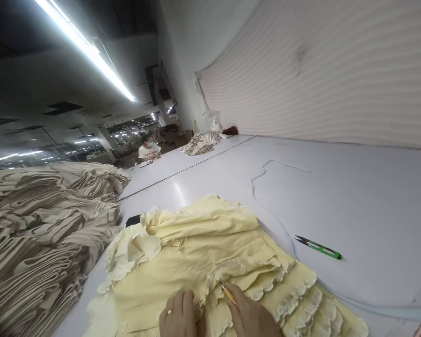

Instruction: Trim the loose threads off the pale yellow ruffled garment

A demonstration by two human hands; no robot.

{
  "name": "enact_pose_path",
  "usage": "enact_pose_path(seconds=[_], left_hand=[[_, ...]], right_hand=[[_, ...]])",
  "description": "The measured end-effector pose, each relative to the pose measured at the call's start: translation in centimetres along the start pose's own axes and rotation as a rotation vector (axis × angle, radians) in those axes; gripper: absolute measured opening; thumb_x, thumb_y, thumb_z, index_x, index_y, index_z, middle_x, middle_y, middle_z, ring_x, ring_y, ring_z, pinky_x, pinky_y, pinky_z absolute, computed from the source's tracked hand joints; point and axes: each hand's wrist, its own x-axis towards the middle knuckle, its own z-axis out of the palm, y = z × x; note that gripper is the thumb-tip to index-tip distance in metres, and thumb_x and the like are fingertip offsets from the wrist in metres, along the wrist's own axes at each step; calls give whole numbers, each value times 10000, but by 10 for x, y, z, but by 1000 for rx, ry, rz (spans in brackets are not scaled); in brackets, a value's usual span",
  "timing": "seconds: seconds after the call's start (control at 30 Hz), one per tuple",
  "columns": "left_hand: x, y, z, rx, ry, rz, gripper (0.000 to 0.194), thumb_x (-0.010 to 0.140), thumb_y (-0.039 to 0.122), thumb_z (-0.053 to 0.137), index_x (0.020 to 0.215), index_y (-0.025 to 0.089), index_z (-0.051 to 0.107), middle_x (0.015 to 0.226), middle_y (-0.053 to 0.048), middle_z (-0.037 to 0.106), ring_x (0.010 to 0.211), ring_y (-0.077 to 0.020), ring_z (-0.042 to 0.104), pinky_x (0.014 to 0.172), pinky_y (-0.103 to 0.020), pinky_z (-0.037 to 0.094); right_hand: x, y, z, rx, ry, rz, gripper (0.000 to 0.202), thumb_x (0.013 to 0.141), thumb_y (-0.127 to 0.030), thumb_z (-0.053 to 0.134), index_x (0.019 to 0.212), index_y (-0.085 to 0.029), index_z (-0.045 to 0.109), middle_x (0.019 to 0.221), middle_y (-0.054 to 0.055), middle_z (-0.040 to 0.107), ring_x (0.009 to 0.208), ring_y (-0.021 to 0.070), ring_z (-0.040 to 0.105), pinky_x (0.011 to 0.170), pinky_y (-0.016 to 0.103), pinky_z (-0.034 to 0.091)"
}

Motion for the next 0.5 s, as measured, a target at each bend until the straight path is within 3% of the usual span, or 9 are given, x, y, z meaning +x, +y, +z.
enact_pose_path(seconds=[0.13,0.2,0.23,0.33,0.4,0.5], left_hand=[[-12,-21,-10,-1,4,43,185,730,88,557,731,252,642,754,-14,653,765,-224,572,691,-335,321],[-9,-18,-14,-108,79,91,181,751,88,544,702,250,609,731,8,632,743,-192,557,726,-326,319],[-6,-15,-15,-153,129,128,181,752,83,539,708,247,602,738,16,637,749,-182,559,757,-326,319],[0,-9,-21,-232,242,232,217,751,54,513,768,249,606,798,29,675,793,-169,577,812,-330,309],[4,-10,-24,-252,237,241,212,767,68,508,778,252,612,790,21,670,794,-174,571,789,-325,314],[9,-16,-29,-307,159,231,205,833,122,473,823,257,627,787,-9,644,781,-188,558,737,-319,336]], right_hand=[[11,8,3,400,-14,346,411,828,-551,554,1023,-203,652,560,-41,533,404,121,446,376,220,308],[18,6,2,433,9,386,441,872,-549,477,1058,-176,622,528,-66,472,356,105,370,342,215,266],[20,2,2,434,45,381,452,883,-545,456,1102,-180,608,555,-56,504,374,110,406,355,216,309],[16,-11,2,255,157,191,467,887,-531,478,1233,-236,585,878,40,708,730,179,671,615,253,530],[2,-15,6,52,96,-63,422,907,-475,493,1251,-259,606,1151,70,703,1045,221,662,849,279,531],[-24,-2,20,-128,-18,-352,356,954,-331,442,1267,-298,608,1214,36,688,1047,209,679,850,250,542]])
